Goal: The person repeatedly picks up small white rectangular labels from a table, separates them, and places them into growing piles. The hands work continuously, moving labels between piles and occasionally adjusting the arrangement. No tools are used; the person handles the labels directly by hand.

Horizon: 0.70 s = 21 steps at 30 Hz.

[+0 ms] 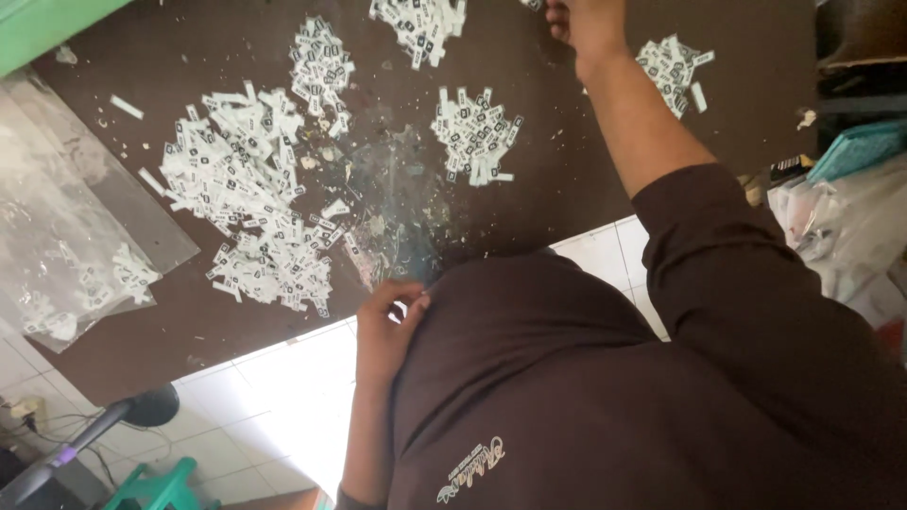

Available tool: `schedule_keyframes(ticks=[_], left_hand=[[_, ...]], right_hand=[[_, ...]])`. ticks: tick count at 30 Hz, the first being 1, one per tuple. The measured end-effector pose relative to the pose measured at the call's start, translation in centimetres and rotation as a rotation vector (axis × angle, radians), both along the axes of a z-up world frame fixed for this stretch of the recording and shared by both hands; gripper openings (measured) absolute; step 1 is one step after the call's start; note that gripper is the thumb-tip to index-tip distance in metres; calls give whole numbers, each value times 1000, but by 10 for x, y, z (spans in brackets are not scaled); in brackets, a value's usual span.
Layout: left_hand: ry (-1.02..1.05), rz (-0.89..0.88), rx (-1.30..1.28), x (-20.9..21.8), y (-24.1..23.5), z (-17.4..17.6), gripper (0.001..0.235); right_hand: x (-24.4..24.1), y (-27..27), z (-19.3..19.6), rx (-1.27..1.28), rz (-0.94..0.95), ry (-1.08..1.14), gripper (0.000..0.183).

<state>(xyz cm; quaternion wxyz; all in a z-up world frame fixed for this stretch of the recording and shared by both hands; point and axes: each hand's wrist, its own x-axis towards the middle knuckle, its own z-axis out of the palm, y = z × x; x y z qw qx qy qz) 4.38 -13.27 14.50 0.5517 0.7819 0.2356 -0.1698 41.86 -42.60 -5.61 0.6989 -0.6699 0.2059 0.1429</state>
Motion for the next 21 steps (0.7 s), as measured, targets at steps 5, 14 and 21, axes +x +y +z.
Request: schedule_keyframes(ticks=[5,14,21], left_hand=[[47,-134,85,-3,1,0,12],[101,-152,477,-4,-1,-34,8],[204,66,530,10,-6,-35,14]], right_hand=[[-3,-38,7,-13,-82,-8,9],[-4,-127,-17,-31,-358,-69,12],[8,-165,-15,-18,-372,-98,14]])
